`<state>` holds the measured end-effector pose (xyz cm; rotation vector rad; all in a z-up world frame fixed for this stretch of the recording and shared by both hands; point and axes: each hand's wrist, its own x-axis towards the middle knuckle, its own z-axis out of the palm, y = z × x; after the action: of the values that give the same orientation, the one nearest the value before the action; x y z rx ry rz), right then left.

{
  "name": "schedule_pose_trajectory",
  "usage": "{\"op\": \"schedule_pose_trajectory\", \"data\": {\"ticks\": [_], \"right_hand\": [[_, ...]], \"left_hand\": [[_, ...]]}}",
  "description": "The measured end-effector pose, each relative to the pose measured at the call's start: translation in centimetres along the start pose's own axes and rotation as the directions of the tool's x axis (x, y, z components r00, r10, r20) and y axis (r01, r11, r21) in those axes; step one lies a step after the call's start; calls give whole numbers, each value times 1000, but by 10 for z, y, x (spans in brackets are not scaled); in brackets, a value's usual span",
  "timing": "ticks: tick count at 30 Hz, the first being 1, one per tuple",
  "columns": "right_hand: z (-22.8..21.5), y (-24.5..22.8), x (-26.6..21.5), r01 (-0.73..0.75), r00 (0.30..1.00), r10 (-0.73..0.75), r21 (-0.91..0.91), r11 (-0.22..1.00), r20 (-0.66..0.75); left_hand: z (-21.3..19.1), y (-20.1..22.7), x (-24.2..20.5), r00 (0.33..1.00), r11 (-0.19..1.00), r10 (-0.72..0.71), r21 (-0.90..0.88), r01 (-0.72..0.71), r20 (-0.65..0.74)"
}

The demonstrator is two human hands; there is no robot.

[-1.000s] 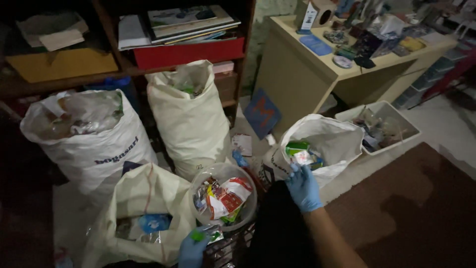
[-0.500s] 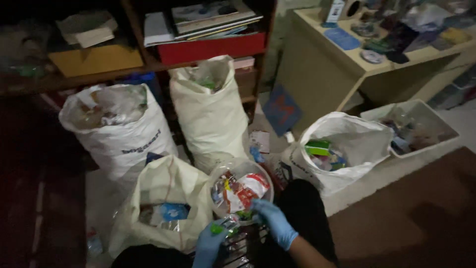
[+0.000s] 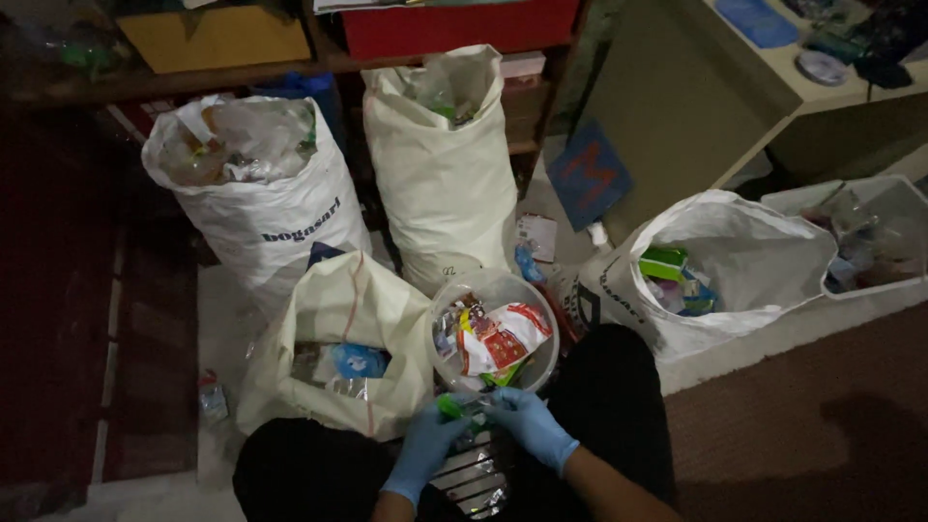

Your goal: The person sits on the floor and sorts small packaged items from a clear bowl into several large white bags. They pick up items one by one, examine them, and place them into the appropriate bag.

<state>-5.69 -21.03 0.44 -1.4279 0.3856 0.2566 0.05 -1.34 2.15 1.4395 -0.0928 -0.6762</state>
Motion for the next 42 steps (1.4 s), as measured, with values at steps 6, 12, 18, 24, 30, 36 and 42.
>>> {"op": "schedule_pose_trajectory", "data": {"ticks": [6, 12, 18, 24, 30, 36, 42], "right_hand": [[-5, 6, 10, 31, 996, -12, 217, 976, -89], [7, -37, -9, -132, 983, 125, -47, 990, -133], [8, -30, -6, -86, 991, 93, 75, 993, -95], [8, -34, -6, -104, 992, 109, 83, 991, -56], [0, -25, 2, 43, 994, -22, 188, 981, -111], [-16, -38, 5, 144, 949, -34, 338, 930, -312], [-32, -42, 6, 235, 888, -76, 306, 923, -454]], "left_hand": [[-7, -7, 4, 999, 996, -9, 83, 14, -50], [-8, -8, 6, 996, 983, 82, 167, -74, -41], [-6, 10, -2, 997, 964, 73, 259, -67, -12], [2, 36, -13, 999, 989, -36, 140, 41, -40], [-9, -1, 1, 982, 970, -29, 231, 73, -189], [-14, -13, 6, 963, 976, -56, 187, 108, -265], [-15, -24, 13, 956, 956, -77, 250, 151, -283]]}}
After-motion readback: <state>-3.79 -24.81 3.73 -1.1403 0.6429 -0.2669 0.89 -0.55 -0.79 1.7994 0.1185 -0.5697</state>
